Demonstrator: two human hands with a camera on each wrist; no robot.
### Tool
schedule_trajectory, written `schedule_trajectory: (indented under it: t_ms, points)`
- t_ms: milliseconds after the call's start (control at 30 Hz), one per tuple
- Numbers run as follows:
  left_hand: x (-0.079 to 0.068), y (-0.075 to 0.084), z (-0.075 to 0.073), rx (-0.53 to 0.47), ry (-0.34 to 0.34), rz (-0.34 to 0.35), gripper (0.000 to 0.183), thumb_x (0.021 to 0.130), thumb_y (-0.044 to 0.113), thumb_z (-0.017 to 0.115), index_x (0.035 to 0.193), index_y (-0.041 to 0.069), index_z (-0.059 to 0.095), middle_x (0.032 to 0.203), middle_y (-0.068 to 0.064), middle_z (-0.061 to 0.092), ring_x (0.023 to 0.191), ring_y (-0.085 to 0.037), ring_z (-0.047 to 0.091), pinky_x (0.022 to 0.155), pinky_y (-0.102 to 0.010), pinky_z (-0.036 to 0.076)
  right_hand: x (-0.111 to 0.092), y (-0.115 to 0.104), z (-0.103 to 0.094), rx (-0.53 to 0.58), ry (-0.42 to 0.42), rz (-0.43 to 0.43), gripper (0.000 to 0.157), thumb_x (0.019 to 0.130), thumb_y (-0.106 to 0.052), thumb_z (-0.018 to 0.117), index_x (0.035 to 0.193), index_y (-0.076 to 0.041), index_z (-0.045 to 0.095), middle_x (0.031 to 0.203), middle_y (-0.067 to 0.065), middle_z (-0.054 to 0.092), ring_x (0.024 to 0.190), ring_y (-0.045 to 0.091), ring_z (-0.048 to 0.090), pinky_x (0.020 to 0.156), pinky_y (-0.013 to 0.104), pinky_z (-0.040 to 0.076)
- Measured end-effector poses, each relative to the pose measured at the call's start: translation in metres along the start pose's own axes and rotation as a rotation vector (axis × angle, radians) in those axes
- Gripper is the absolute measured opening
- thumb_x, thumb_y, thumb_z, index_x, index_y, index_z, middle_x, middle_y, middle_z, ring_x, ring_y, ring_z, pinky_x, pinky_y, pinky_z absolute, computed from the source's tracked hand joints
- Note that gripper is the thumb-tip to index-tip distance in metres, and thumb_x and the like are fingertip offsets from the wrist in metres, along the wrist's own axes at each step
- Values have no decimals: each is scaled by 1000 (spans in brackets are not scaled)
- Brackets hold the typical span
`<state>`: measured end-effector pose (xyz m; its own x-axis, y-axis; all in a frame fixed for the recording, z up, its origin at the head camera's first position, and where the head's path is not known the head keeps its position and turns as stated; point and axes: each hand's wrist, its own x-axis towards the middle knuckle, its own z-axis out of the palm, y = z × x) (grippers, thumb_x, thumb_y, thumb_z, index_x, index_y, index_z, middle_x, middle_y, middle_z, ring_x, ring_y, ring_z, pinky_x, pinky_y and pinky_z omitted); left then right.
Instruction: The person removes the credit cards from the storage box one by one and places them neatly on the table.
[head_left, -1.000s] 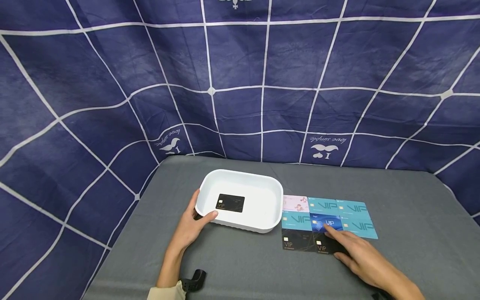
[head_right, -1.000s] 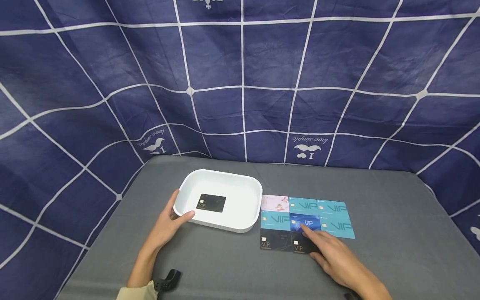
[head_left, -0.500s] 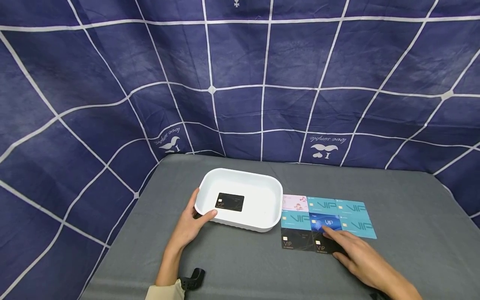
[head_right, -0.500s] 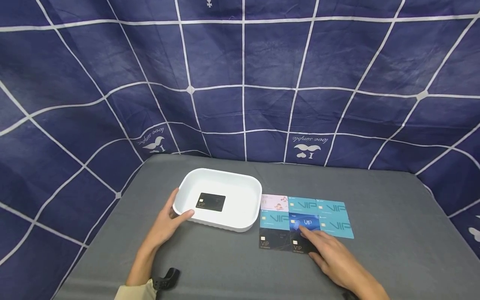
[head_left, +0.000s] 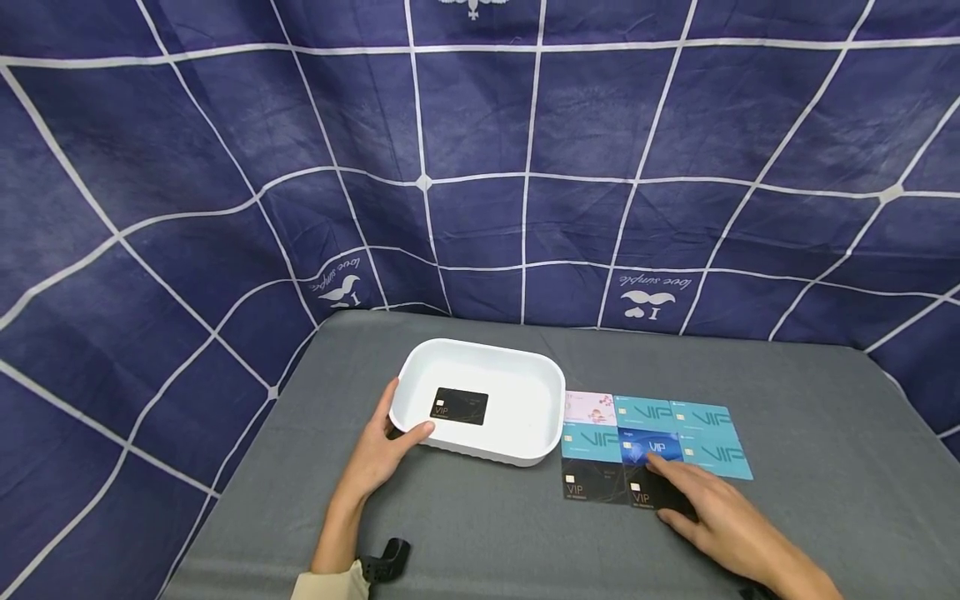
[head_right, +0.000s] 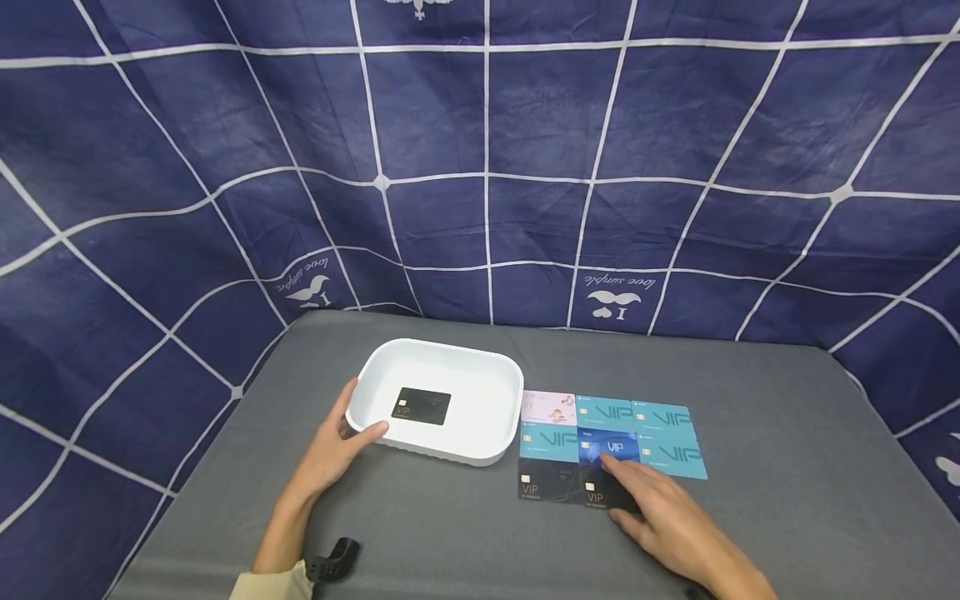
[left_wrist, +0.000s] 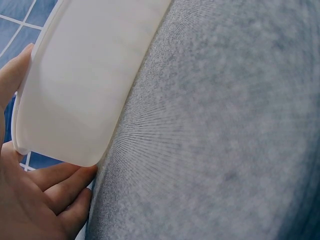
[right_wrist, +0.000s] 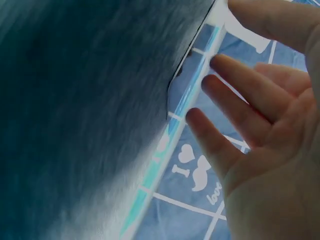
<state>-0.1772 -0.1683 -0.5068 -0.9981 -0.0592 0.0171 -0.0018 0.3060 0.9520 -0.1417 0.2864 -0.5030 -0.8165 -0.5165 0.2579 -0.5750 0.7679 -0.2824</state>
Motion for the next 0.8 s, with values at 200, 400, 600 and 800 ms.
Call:
schedule_trajectory:
  t_ms: [200, 400, 600, 800]
  points:
    - [0, 0, 0, -9, 7, 5, 97, 86, 24, 79, 159, 13, 15, 156, -22, 28, 141, -35, 31, 109, -50, 29, 10, -11, 1, 59, 59, -10, 56, 81, -19, 83, 133, -11, 63, 126, 0, 65, 111, 21, 63, 86, 42, 52]
    - [-1, 0, 0, 3, 6, 5, 98, 86, 24, 78, 159, 11, 14, 156, -23, 29, 141, -36, 30, 110, -51, 28, 33, -35, 8, 186, 180, -131, 57, 78, -9, 83, 131, -15, 63, 123, -3, 66, 108, 16, 64, 93, 16, 42]
    - [-1, 1, 0, -4, 13, 4, 98, 86, 26, 79, 159, 12, 16, 156, -21, 30, 142, -34, 30, 110, -50, 28, 65, -64, 14, 337, 257, -184, 54, 84, -7, 79, 134, -17, 61, 124, 3, 66, 114, 18, 61, 97, 19, 41]
    - [0, -1, 0, -10, 16, 1, 98, 85, 26, 80, 159, 13, 17, 154, -22, 32, 140, -35, 34, 108, -50, 31, 97, -91, 26, 437, 351, -213, 54, 83, -3, 78, 133, -12, 61, 126, 4, 64, 115, 21, 60, 98, 23, 42]
